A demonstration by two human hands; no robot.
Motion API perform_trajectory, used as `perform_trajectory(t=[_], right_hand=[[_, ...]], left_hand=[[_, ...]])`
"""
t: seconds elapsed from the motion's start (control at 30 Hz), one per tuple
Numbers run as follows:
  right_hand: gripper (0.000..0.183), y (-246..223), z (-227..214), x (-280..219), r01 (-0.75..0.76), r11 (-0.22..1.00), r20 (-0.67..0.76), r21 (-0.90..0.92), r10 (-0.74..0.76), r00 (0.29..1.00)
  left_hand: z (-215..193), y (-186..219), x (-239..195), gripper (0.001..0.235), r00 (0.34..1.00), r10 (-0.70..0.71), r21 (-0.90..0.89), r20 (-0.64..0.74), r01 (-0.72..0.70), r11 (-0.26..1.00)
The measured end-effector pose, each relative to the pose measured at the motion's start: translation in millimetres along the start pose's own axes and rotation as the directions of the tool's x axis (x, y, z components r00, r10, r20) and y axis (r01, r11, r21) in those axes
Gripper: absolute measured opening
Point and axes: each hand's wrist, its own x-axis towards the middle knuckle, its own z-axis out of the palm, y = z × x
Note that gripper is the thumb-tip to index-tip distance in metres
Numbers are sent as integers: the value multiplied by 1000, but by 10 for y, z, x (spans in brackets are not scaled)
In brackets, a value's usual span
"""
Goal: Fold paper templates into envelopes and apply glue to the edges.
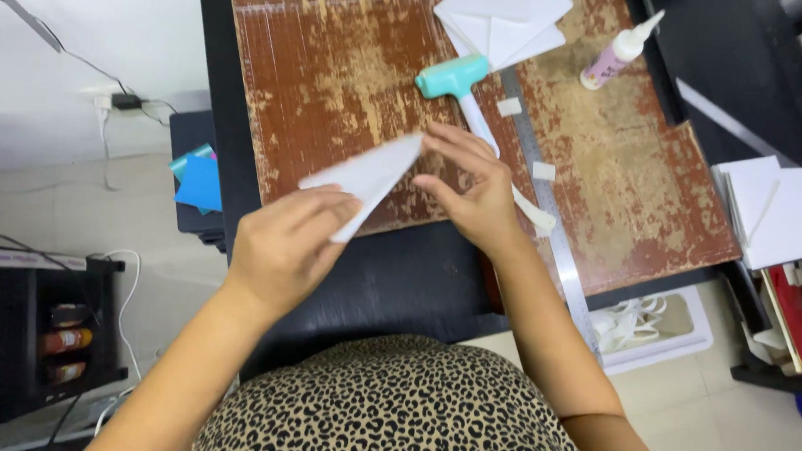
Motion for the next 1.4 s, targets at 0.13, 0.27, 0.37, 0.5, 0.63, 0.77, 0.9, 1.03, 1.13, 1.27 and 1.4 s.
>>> perform_trajectory(t=[0.13, 0.27, 0.37, 0.5, 0.63, 0.77, 0.9, 1.03, 1.13, 1.27, 1.4], right_hand=[[29, 321, 223, -91, -76, 997, -99, 8, 76, 992], [34, 617, 520, -141, 41, 986, 182, -159, -12, 983], [42, 833, 617, -204, 134, 931, 384, -338, 7, 923], [48, 980, 638, -177, 183, 869, 502, -459, 84, 861], [50, 989, 625, -72, 176, 883, 547, -435, 103, 831], [50, 1148, 668, 0, 226, 878, 582, -422, 71, 810], [53, 1159, 635, 38, 238, 877, 601, -417, 69, 797], [58, 929, 568, 11, 301, 856, 670, -421, 69, 739], [58, 944, 589, -90, 395, 824, 686, -405, -12, 728], [66, 928, 603, -230, 447, 805, 692, -390, -65, 719], [73, 797, 574, -383, 471, 799, 680, -374, -109, 725]], left_hand=[[620, -487, -179, 19, 966, 256, 361, -46, -223, 906], [1311, -913, -464, 20, 990, 136, 360, 29, -137, 923], [1540, -810, -518, 36, 989, -138, 250, 48, 122, 961], [1500, -766, -419, 64, 853, -405, 65, 328, 408, 911], [1277, -1005, -87, 56, 849, -351, 133, 396, 325, 936], [1384, -1463, 63, 56, 814, -288, 206, 505, 210, 956], [1563, -1708, 68, 63, 708, -349, 322, 614, 180, 930], [1627, -1706, 150, 57, 722, -373, 340, 583, 200, 919], [1599, -1642, 204, 57, 695, -393, 313, 602, 247, 917], [1600, -1643, 223, 60, 653, -393, 307, 647, 248, 919], [1652, -1686, 200, 68, 645, -397, 344, 653, 214, 914]])
